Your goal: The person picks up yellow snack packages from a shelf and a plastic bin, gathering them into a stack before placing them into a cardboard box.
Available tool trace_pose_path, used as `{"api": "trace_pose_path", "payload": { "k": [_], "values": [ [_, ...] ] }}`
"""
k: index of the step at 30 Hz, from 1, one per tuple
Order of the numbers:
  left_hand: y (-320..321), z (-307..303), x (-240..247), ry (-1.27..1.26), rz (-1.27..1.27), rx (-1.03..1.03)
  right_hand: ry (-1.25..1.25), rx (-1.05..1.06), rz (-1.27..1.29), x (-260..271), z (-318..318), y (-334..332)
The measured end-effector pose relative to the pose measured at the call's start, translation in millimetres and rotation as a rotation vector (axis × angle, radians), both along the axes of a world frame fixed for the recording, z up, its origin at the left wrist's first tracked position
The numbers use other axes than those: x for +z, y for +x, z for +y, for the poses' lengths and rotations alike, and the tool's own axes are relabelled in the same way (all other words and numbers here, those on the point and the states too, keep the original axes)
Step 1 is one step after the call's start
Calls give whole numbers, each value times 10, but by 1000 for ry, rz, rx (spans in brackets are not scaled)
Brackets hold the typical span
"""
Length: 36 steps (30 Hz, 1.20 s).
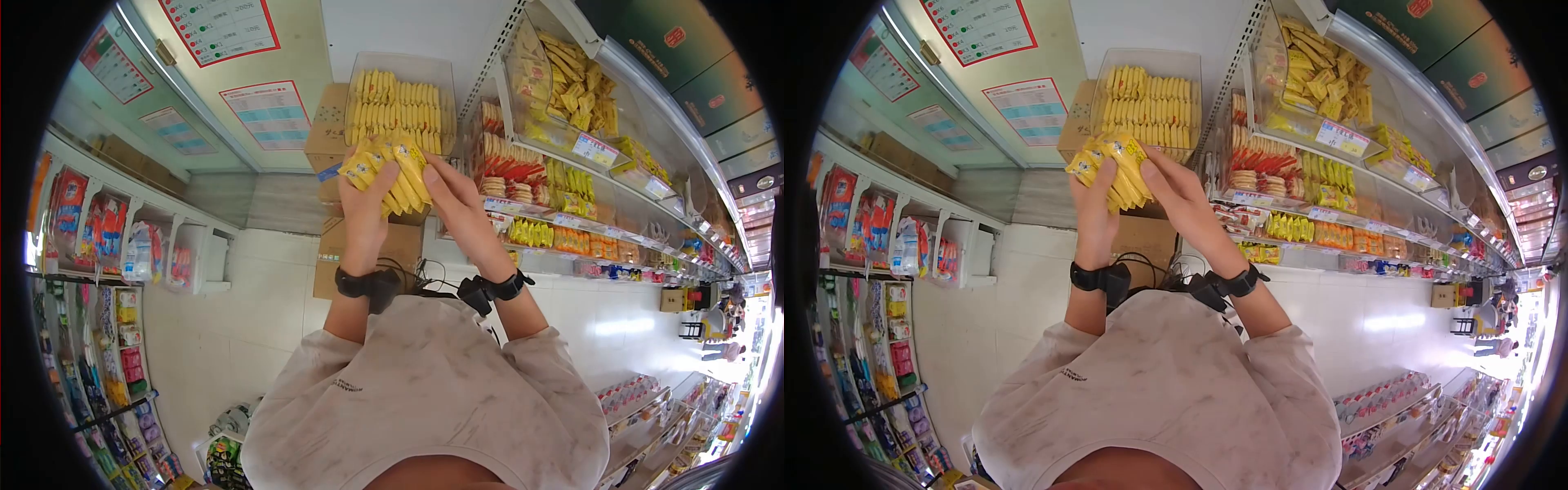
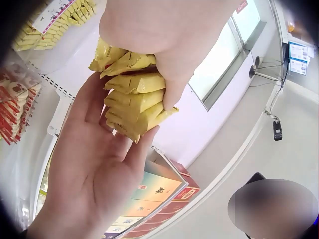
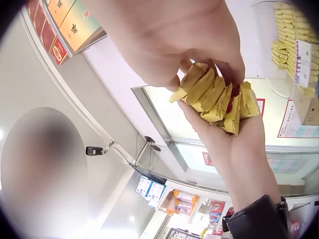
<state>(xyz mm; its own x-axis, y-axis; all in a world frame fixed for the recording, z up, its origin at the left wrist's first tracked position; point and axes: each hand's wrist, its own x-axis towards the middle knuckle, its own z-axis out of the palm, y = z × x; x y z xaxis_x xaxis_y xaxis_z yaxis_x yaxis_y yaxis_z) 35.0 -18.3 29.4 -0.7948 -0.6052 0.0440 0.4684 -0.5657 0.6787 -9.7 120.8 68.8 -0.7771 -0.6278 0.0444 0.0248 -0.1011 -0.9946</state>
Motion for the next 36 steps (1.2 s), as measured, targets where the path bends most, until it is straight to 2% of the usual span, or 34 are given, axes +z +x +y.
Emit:
{"api": "trace_pose_path", "payload": {
  "k": [3,7,9,12,16,18,21,24,25,27,28,30,33,36],
  "values": [
    [-31,-1,14,-58,19,35,-98,80,-57,27,17,-96],
    [-80,-100,25,-159,118,-45,-261,230,-138,101,-2,-253],
    [-156,-134,-48,-166,146,-83,-237,312,-137,28,33,-376],
    [-248,-120,-113,-313,155,-33,-206,390,-137,-10,93,-537],
    [-323,-144,-227,-301,199,-63,-197,452,-128,52,143,-603],
    [-362,-161,-285,-221,210,-102,-193,448,-123,23,140,-648],
    [-470,-160,-376,-250,254,-87,-214,410,-157,-54,121,-684],
    [-559,-163,-395,-352,157,-33,-213,340,-112,-33,84,-683],
    [-589,-153,-392,-407,53,23,-207,312,-81,-13,67,-677],
    [-651,-133,-371,-511,-156,135,-103,194,-36,-90,8,-719],
    [-685,-156,-339,-501,-177,101,-51,136,-15,-126,-27,-747],
    [-765,-215,-228,-481,-219,34,-83,88,-74,-160,-95,-803],
    [-887,-153,5,-504,-305,108,-173,71,-185,-325,-251,-990],
    [-1140,-260,-372,-640,-323,229,-206,6,-254,-494,-403,-1098]
  ]
}}
